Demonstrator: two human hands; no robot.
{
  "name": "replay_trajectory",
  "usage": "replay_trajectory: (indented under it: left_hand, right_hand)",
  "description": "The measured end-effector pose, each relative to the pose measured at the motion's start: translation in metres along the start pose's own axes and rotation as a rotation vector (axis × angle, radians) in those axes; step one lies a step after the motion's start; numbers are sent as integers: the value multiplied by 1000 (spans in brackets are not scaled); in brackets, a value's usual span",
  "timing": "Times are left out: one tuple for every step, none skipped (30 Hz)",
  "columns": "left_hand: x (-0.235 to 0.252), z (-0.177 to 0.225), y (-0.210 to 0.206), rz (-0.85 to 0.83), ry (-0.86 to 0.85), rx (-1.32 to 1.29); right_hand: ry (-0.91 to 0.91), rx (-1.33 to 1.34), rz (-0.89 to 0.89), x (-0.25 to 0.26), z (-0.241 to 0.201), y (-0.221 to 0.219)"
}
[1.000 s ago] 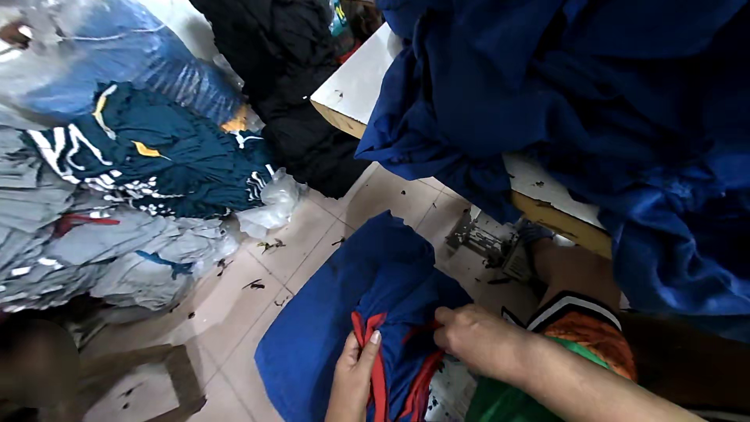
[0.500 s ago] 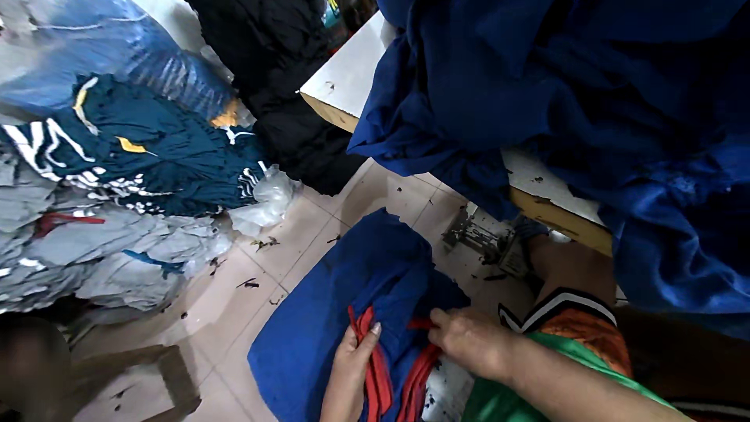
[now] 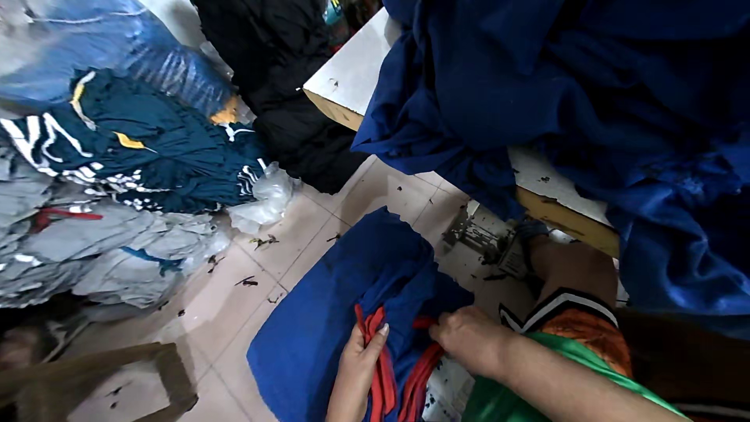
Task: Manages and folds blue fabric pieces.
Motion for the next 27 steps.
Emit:
replay_trajectory:
  left_hand:
    - [0,0,0,0,-2,-8]
    - [0,0,0,-1,-6,-7]
    - [-2,0,0,-11,-11,8]
    - [-3,0,0,-35,-25,42]
    - [-5,0,-1,-74,-49,90]
    - [-6,2,-3,-121,-78,157]
    - [-8,4,-4,-169,-98,232]
    - [-9,7,-5,-211,-96,309]
    - [-9,10,-7,-238,-87,382]
    - [-9,13,-9,-248,-73,444]
    - [-8,14,-11,-227,-69,498]
    - [-6,15,-11,-189,-58,518]
    - [-4,13,-11,-141,-50,498]
    - [-1,8,-9,-96,-47,442]
    - [2,1,-7,-70,-34,364]
    - [5,-3,-4,-64,-7,278]
    - [7,-6,-3,-63,20,205]
    - [8,-7,-2,-67,38,157]
    - [9,-7,-2,-70,45,128]
    - [10,-6,-2,-75,44,111]
    - [10,-7,-3,-80,36,99]
    - [9,-7,-3,-84,25,94]
    - [8,-7,-3,-86,17,95]
    - [7,-7,-3,-93,5,107]
    - [5,-6,-3,-112,-11,135]
    - [3,-5,-3,-144,-34,179]
    - [0,-2,-4,-191,-63,235]
  right_hand:
    - [7,24,19,-1,0,4]
    - [26,59,49,-3,-3,10]
    - [52,91,84,-6,-7,17]
    - [75,109,115,-9,-12,25]
    - [89,116,124,-11,-18,33]
    - [94,112,117,-12,-23,39]
    - [89,96,95,-12,-29,43]
    - [84,76,72,-10,-33,45]
    - [81,66,65,-9,-35,45]
    - [77,74,72,-7,-36,45]
    - [78,102,97,-5,-34,43]
    - [97,148,142,-2,-30,39]
    - [130,195,171,-1,-26,34]
    - [171,212,185,1,-22,28]
    - [217,200,202,1,-17,21]
    - [244,156,203,0,-11,13]
    - [239,95,170,1,-6,5]
    - [210,36,119,2,0,-2]
    - [171,-1,76,3,5,-7]
    - [146,-17,62,4,7,-8]
    - [135,-18,70,4,7,-6]
    - [134,-15,83,3,6,-3]
    - [137,-2,97,1,3,1]
    - [142,23,119,-1,0,7]
    - [132,62,140,-5,-5,14]
    - [126,109,187,-8,-9,22]
    - [124,144,224,-9,-14,29]
Point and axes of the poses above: each hand's wrist, its own x-axis towards the middle knuckle, its own y-axis out of the back of the hand, z = x × y, the point moved 6 cm from there along x, towards the middle knuckle, and after that the axes turned 13 degrees about -y, right-handed, at the moved point
